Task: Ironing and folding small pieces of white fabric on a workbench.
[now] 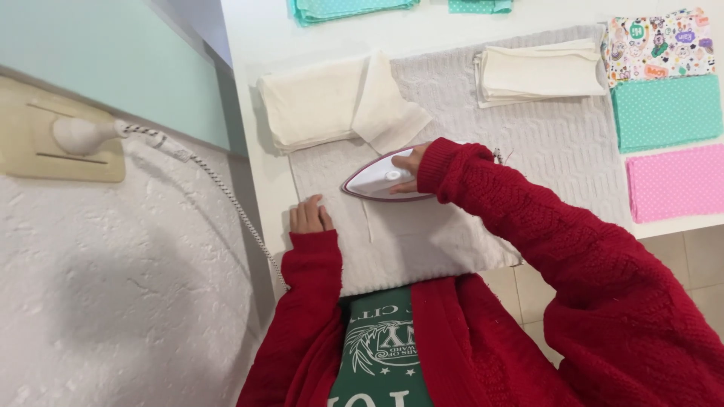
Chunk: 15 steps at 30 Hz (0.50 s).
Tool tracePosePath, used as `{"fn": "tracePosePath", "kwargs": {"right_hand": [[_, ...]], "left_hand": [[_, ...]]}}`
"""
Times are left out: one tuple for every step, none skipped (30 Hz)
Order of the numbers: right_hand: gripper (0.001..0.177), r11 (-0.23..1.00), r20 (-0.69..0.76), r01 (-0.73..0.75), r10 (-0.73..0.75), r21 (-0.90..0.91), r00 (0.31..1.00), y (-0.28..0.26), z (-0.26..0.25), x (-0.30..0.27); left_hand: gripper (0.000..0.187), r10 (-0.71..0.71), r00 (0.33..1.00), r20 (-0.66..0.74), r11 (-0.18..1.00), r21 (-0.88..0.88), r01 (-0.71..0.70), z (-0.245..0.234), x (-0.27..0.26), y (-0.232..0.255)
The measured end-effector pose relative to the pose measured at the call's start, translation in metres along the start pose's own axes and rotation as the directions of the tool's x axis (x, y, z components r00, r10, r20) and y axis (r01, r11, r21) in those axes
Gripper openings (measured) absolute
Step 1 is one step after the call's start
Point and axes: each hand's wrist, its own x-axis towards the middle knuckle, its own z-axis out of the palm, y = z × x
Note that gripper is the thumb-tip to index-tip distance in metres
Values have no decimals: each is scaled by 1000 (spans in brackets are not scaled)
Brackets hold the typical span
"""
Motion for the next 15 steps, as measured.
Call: {"fn": "tracePosePath", "kwargs": {"right_hand": [[61, 1000, 13, 4, -4, 23, 1000, 0, -2, 0], [61, 999, 27, 3, -5, 49, 1000, 0, -2, -1], [61, 999, 25, 0, -1, 50, 1000, -1, 0, -1], [61, 998, 13, -4, 3, 59, 1000, 0, 1, 0], [61, 998, 1, -8, 8, 68, 1000, 2, 1, 2], [61, 997, -1, -16, 16, 71, 1000, 1, 0, 0], [63, 997, 7, -34, 34, 64, 999, 0, -1, -1], [66, 997, 17, -47, 46, 56, 999, -2, -3, -1], [66, 997, 18, -49, 48, 57, 999, -3, -3, -3], [64, 996, 26, -45, 43, 72, 999, -3, -5, -3], [63, 995, 34, -42, 39, 86, 999, -3, -7, -4], [63, 996, 36, -41, 38, 83, 999, -4, -6, -4], [64, 996, 36, -50, 48, 69, 998, -4, -6, -4], [65, 997, 35, -55, 53, 51, 998, -4, -6, -2], [65, 998, 36, -49, 48, 42, 998, -2, -9, -3]], "left_hand": [[24, 24, 1000, -19, 1000, 1, -24, -8, 4, 7], [24, 48, 998, -33, 999, 0, -48, -15, 6, 14], [24, 53, 998, -33, 999, -1, -53, -12, 2, 10], [24, 62, 997, -47, 998, 8, -61, -7, 1, 5], [24, 71, 996, -61, 997, 18, -70, -2, 1, 1], [24, 78, 995, -58, 997, 14, -77, 1, 0, -2], [24, 80, 995, -64, 996, 36, -78, 4, 0, -4], [25, 76, 994, -72, 996, 61, -72, 6, -2, -7], [25, 77, 995, -70, 996, 60, -73, 9, -5, -10], [24, 85, 993, -79, 996, 47, -82, 12, -6, -14], [24, 93, 992, -88, 995, 35, -90, 16, -6, -17], [24, 90, 992, -90, 996, 33, -87, 14, -6, -15], [24, 89, 992, -92, 996, 26, -87, 12, -5, -13], [24, 83, 991, -101, 996, 21, -82, 12, -4, -11], [24, 76, 991, -109, 997, 20, -74, 16, -2, -15]]}}
